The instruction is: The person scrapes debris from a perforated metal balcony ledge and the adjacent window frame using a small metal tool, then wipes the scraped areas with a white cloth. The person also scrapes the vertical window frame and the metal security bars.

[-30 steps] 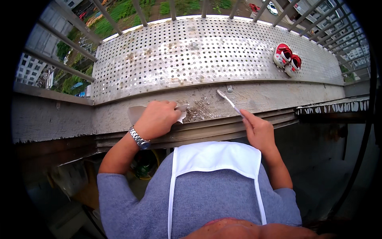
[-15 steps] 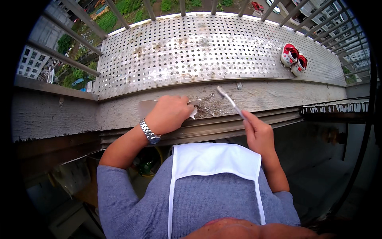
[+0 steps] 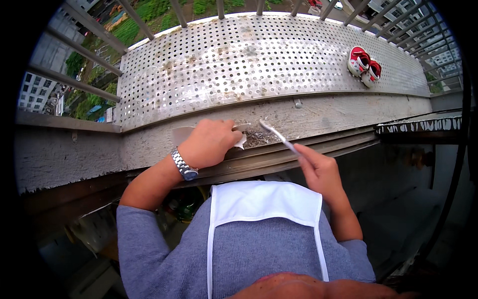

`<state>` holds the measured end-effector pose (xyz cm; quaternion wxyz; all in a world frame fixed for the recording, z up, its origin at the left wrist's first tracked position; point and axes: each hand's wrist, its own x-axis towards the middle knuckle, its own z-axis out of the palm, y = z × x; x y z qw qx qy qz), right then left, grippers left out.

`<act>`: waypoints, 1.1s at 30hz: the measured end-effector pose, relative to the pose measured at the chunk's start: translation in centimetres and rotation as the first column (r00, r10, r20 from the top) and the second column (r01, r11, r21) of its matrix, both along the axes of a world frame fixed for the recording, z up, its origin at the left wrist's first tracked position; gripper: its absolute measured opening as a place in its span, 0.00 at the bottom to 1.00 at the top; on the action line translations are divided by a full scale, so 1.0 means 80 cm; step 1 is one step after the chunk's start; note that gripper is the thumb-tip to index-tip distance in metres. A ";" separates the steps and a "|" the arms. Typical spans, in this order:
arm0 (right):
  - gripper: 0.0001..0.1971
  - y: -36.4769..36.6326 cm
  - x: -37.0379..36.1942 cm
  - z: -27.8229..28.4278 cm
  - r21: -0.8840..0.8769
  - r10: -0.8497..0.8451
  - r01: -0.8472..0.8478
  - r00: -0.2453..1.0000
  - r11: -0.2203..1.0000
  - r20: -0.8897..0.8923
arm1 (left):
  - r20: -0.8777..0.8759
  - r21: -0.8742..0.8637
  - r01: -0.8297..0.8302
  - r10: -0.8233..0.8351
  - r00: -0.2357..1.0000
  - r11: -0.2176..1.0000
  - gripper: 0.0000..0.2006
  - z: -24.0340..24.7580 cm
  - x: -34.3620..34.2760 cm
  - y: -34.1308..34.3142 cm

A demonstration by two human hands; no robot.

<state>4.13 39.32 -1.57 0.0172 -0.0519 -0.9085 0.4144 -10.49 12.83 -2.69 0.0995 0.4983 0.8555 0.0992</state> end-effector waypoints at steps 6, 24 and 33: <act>0.12 0.062 -0.026 0.028 0.146 0.181 -0.180 0.983 0.973 0.007 | 0.021 -0.030 0.043 -0.043 0.999 0.999 0.06 0.002 -0.013 -0.003; 0.10 0.090 -0.324 0.035 -0.039 0.692 -0.924 0.257 0.381 0.675 | -0.151 0.003 -0.197 0.195 0.969 0.980 0.06 -0.003 0.027 0.007; 0.09 0.050 -0.346 0.031 0.083 0.810 -0.981 0.190 0.173 0.555 | -0.103 -0.190 -0.352 0.338 0.935 0.916 0.08 0.022 0.036 0.018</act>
